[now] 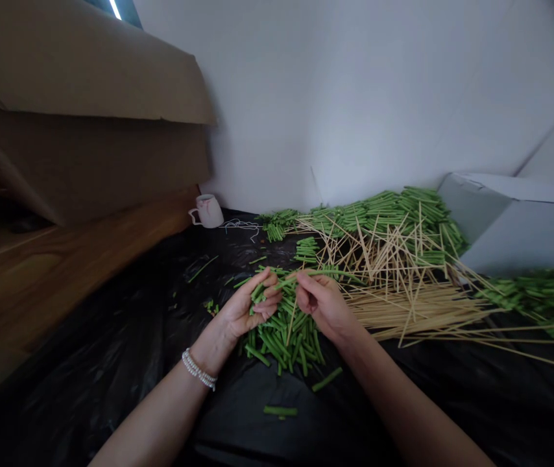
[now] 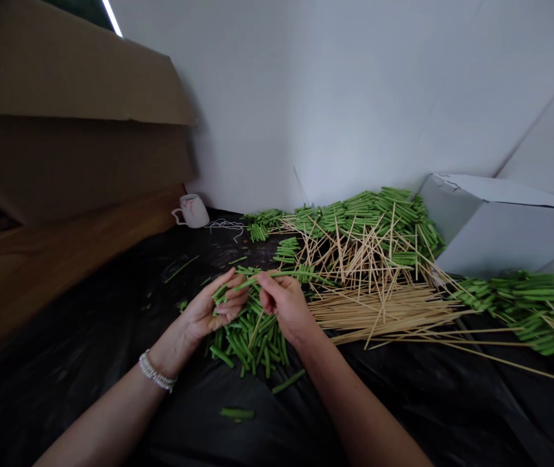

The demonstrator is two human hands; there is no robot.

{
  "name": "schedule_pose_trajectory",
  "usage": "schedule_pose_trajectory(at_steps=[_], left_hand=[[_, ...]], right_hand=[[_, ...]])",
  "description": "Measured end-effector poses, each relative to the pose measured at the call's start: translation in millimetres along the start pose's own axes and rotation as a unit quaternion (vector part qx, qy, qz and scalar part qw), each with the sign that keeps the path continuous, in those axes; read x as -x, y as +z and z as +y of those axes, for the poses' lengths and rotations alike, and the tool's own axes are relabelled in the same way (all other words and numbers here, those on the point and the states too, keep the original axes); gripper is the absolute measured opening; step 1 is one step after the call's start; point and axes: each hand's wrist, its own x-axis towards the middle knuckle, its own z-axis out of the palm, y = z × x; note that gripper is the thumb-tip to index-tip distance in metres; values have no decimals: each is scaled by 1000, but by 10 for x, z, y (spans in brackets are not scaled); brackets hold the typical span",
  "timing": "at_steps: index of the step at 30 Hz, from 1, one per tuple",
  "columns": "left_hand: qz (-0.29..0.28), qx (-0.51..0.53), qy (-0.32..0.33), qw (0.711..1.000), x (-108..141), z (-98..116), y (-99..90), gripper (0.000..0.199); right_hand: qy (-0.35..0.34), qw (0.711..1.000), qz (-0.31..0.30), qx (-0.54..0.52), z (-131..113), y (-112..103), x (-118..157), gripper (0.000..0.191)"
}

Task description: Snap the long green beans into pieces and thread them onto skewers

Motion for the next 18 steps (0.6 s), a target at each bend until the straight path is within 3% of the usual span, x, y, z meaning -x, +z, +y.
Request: schedule_pose_trajectory(at_steps=[3, 9, 14, 18], left_hand=[[-9, -3, 16, 1000, 15, 18, 15, 29], [31, -126, 52, 990, -17, -57, -41, 29], [10, -234, 19, 972, -2, -97, -76, 31], [13, -256, 7, 966, 39, -81, -57, 33]], right_hand=[[4, 999, 2, -48, -54, -39, -26, 45], [5, 999, -7, 37, -18, 12, 1, 32], [2, 997, -18, 81, 41, 55, 23, 27], [7, 996, -33, 80, 38, 29, 13, 25]])
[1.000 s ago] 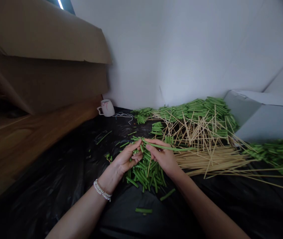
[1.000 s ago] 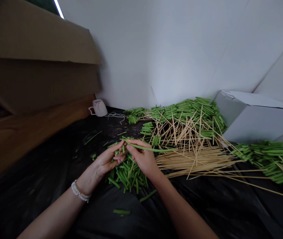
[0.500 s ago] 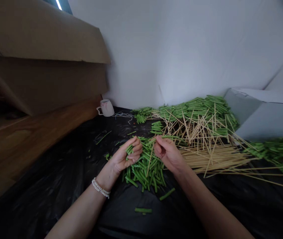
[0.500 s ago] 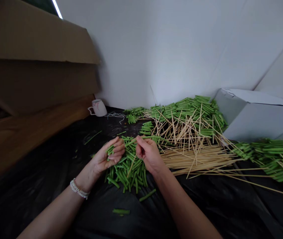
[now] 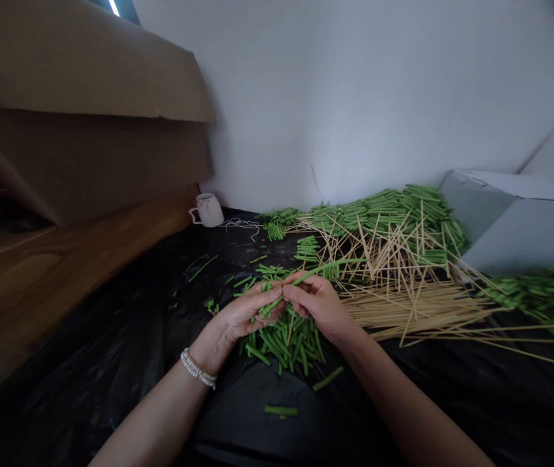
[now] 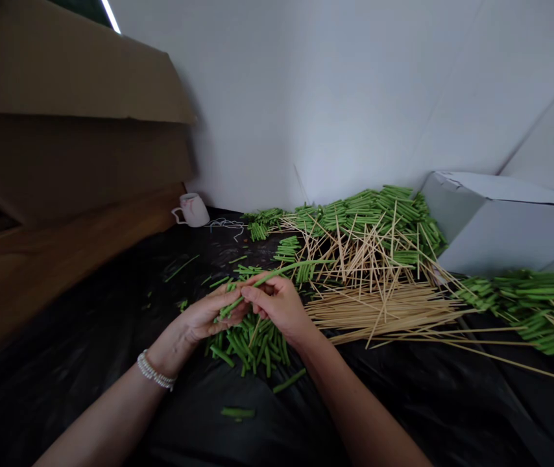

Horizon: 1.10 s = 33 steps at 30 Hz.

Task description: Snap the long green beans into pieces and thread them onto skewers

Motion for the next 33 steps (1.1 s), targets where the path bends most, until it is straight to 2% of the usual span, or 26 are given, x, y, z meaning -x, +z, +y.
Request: schedule_pose_trajectory(at_steps=[7, 11, 14, 18, 23, 28, 33], left_hand=[[-10, -25, -23, 999, 47, 0, 5, 34], [64, -27, -38, 997, 52, -12, 13, 31], [94, -1, -16, 995, 29, -8, 44, 31], [100, 55, 32, 993, -36, -3, 73, 33], [103, 100, 75, 987, -86, 2, 67, 33], [115, 174, 64, 976, -87, 41, 50, 36], [123, 203, 48, 970, -96, 57, 11, 36]], right_hand=[[-2, 999, 23, -47, -10, -73, -18, 26], [-10, 1000, 16, -17, -3, -73, -15, 25], [-28, 999, 35, 5, -2, -74, -13, 24], [-65, 995, 58, 48, -1, -74, -8, 23], [-96, 988, 56, 108, 20, -30, 12, 22], [-126, 976, 55, 167, 122, 43, 50, 32], [-157, 950, 46, 265, 255, 66, 72, 40]])
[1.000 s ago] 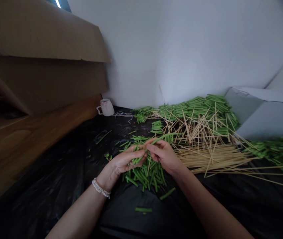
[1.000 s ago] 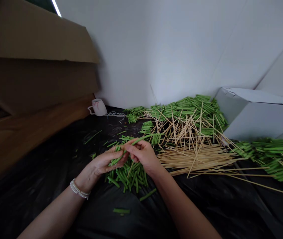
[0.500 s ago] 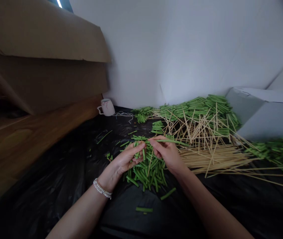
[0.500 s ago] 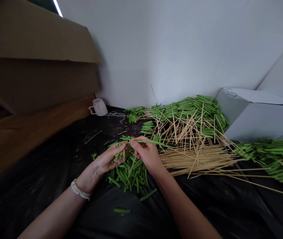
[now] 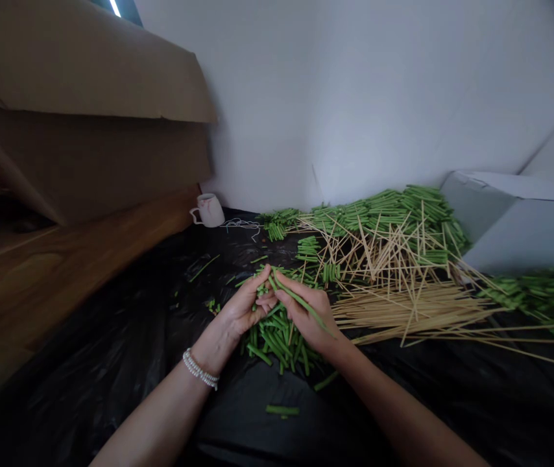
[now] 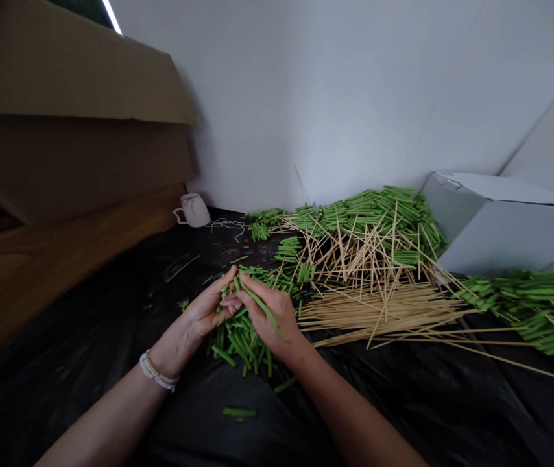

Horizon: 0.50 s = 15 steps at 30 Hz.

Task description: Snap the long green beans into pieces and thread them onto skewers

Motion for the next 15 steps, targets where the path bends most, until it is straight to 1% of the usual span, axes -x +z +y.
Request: schedule_pose_trajectory(at_steps=[3, 6, 11, 15], left_hand=[[8, 13, 6, 1000, -19, -15, -13, 38], [10, 16, 9, 1000, -31, -38, -13, 39], [-21, 0, 10, 1000, -40, -58, -15, 36], [-37, -14, 10, 999, -35, -52, -20, 32]], right_hand=[[-19, 1000, 1, 17, 27, 10, 7, 40], [-14, 1000, -1, 23, 17, 2, 1, 40], [-11, 999, 25, 16, -43, -26, -18, 36], [0, 1000, 24, 18, -87, -39, -30, 35]])
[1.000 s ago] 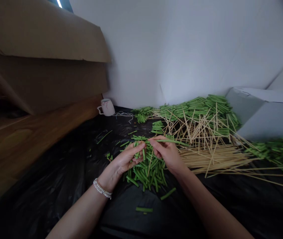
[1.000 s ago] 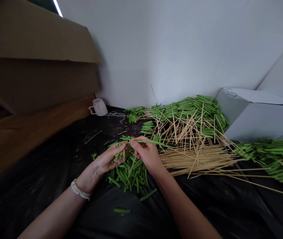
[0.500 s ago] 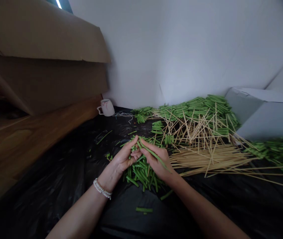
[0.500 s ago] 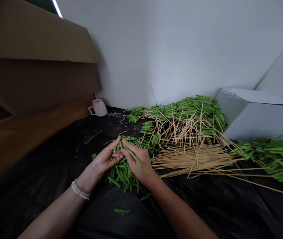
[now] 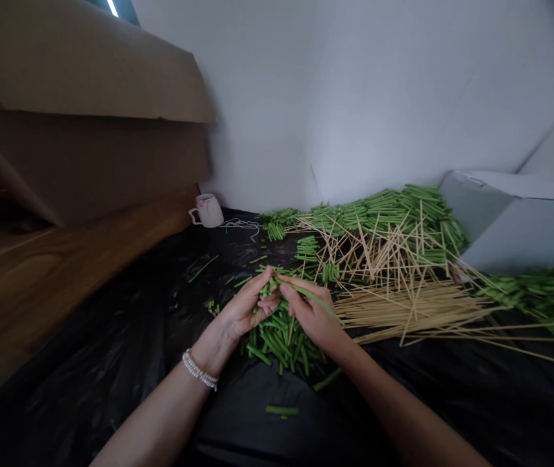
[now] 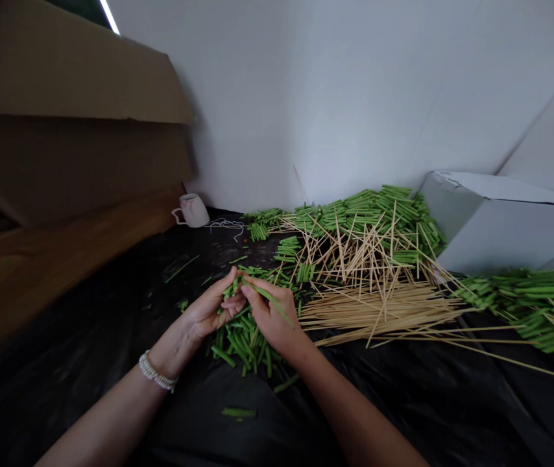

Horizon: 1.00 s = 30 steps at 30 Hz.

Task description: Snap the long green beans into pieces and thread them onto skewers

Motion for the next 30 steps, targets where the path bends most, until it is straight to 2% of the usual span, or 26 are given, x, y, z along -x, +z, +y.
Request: schedule_pose_trajectory(at_steps=[8, 13, 17, 19, 22, 25, 27, 30], left_hand=[[4, -64, 45, 997, 23, -11, 18, 32], [8, -86, 46, 995, 19, -35, 27, 35], [9, -80, 45, 996, 28, -35, 62, 29], [9, -73, 40, 996, 30, -18, 73, 25], [7, -47, 33, 998, 28, 26, 68, 17], [-8, -17, 10, 1000, 36, 66, 57, 11], [-26, -10, -24, 999, 50, 73, 57, 9], [-43, -10, -76, 996, 66, 54, 54, 8]], right_hand=[[-12, 999, 2, -34, -18, -4, 8, 29], [-20, 1000, -14, -19, -47, -11, 2, 26], [-6, 999, -19, -25, -51, -43, -29, 26], [28, 998, 2, -58, -48, -87, -65, 28], [98, 981, 87, -145, -32, -179, -135, 43], [120, 963, 135, -202, -16, -245, -182, 47], [120, 967, 110, -197, -19, -243, -179, 46], [119, 975, 41, -181, -47, -189, -141, 45]])
